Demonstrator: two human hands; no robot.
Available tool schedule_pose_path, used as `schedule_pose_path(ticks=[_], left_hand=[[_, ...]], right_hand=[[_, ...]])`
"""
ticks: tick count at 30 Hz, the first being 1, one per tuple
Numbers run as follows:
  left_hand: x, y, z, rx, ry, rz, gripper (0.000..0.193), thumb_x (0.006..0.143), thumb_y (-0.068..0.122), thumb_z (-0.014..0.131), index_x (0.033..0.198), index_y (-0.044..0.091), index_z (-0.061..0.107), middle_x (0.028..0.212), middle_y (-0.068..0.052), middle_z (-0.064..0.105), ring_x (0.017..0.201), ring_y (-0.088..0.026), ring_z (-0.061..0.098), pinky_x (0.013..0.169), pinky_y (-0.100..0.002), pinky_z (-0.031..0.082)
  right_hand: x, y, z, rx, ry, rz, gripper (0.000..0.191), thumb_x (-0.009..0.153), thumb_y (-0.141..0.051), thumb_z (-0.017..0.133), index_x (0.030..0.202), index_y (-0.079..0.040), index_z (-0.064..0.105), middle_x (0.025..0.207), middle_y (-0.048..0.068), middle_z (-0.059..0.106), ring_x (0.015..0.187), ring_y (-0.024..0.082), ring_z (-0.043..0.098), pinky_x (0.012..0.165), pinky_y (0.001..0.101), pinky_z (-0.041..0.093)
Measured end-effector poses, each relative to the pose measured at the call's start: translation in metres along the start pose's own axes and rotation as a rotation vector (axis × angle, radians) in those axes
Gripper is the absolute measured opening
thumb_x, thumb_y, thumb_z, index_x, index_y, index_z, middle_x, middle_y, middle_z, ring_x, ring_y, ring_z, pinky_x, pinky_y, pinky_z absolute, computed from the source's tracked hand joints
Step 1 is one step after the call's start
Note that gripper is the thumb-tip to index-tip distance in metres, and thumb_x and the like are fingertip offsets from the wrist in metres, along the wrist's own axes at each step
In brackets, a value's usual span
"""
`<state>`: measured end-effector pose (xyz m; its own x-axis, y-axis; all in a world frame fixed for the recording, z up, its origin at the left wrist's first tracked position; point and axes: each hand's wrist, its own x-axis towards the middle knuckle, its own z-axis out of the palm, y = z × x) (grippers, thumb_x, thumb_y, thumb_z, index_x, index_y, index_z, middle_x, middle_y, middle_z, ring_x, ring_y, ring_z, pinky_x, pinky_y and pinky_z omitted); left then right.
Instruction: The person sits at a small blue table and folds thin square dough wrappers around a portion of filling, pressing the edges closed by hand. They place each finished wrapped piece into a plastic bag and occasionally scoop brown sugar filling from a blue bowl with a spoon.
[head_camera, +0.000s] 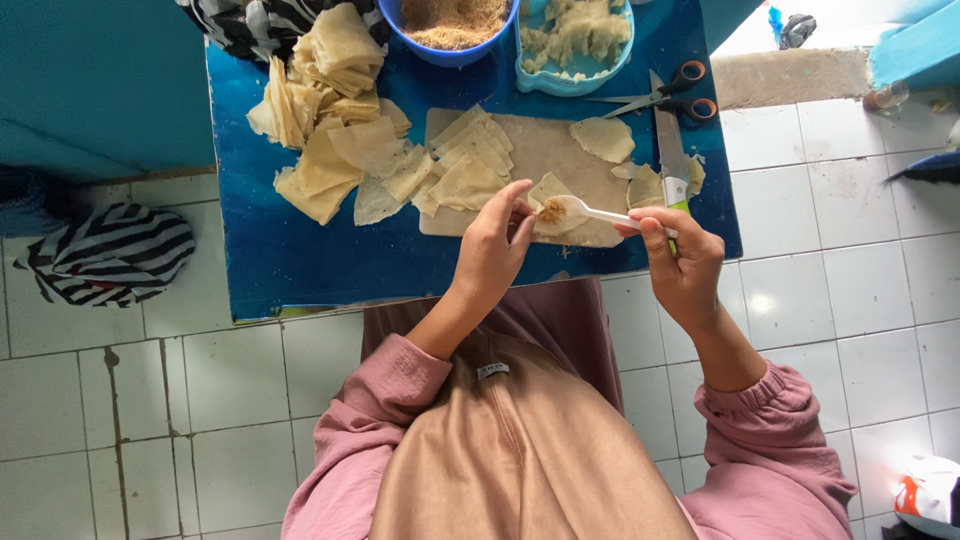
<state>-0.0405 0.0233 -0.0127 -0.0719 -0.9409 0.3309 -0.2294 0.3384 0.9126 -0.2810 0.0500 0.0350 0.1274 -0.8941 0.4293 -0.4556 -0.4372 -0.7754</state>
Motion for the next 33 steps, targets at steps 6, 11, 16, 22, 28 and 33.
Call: schedule_pose_path(ticks=[6, 11, 16, 22, 28, 33], left_hand=[[0.000, 0.003, 0.003, 0.039, 0.006, 0.042, 0.048, 0.093, -0.002, 0.071, 0.137, 0.006, 0.055, 0.103, -0.010, 0.071, 0.091, -0.023, 0.072, 0.081, -0.032, 0.059], [0.001, 0.005, 0.005, 0.065, -0.020, 0.040, 0.039, 0.101, 0.000, 0.066, 0.138, 0.006, 0.056, 0.103, -0.012, 0.071, 0.090, -0.027, 0.072, 0.080, -0.034, 0.058], [0.006, 0.001, 0.008, 0.087, -0.037, 0.106, 0.037, 0.094, 0.002, 0.069, 0.130, 0.006, 0.058, 0.098, -0.012, 0.070, 0.090, -0.029, 0.070, 0.080, -0.037, 0.056], [0.007, 0.001, 0.008, 0.109, -0.055, 0.133, 0.034, 0.094, 0.001, 0.068, 0.127, 0.004, 0.057, 0.098, -0.012, 0.069, 0.092, -0.030, 0.068, 0.083, -0.038, 0.056], [0.006, 0.002, 0.008, 0.102, -0.040, 0.125, 0.029, 0.099, 0.002, 0.067, 0.127, 0.004, 0.058, 0.098, -0.012, 0.068, 0.093, -0.031, 0.068, 0.083, -0.039, 0.055], [0.002, 0.001, 0.013, 0.062, -0.046, 0.105, 0.029, 0.097, 0.004, 0.066, 0.125, 0.004, 0.058, 0.097, -0.012, 0.068, 0.091, -0.030, 0.068, 0.082, -0.038, 0.056]], right_hand=[[0.005, 0.009, -0.002, 0.194, 0.120, 0.182, 0.025, 0.116, -0.018, 0.054, 0.114, 0.005, 0.064, 0.096, 0.018, 0.075, 0.091, 0.022, 0.077, 0.084, 0.0314, 0.063], [0.034, 0.016, -0.004, 0.510, 0.252, 0.372, 0.024, 0.114, -0.017, 0.053, 0.112, 0.004, 0.064, 0.095, 0.019, 0.074, 0.084, 0.024, 0.076, 0.082, 0.0350, 0.065], [0.105, 0.031, 0.021, 0.711, 0.226, 0.379, 0.029, 0.114, -0.021, 0.049, 0.113, 0.004, 0.062, 0.097, 0.020, 0.075, 0.085, 0.026, 0.077, 0.082, 0.0368, 0.065], [0.212, 0.053, 0.102, 0.622, 0.195, 0.296, 0.029, 0.108, -0.022, 0.047, 0.108, 0.001, 0.065, 0.089, 0.019, 0.078, 0.072, 0.023, 0.077, 0.067, 0.0318, 0.062], [0.249, 0.033, 0.143, -0.138, 0.257, -0.183, 0.018, 0.097, -0.016, 0.071, 0.108, -0.002, 0.067, 0.089, 0.013, 0.070, 0.078, 0.027, 0.068, 0.067, 0.0357, 0.054], [0.165, -0.003, 0.078, -0.552, 0.068, -0.250, 0.015, 0.098, -0.010, 0.075, 0.105, -0.003, 0.063, 0.101, 0.015, 0.061, 0.096, 0.037, 0.064, 0.087, 0.0460, 0.049]])
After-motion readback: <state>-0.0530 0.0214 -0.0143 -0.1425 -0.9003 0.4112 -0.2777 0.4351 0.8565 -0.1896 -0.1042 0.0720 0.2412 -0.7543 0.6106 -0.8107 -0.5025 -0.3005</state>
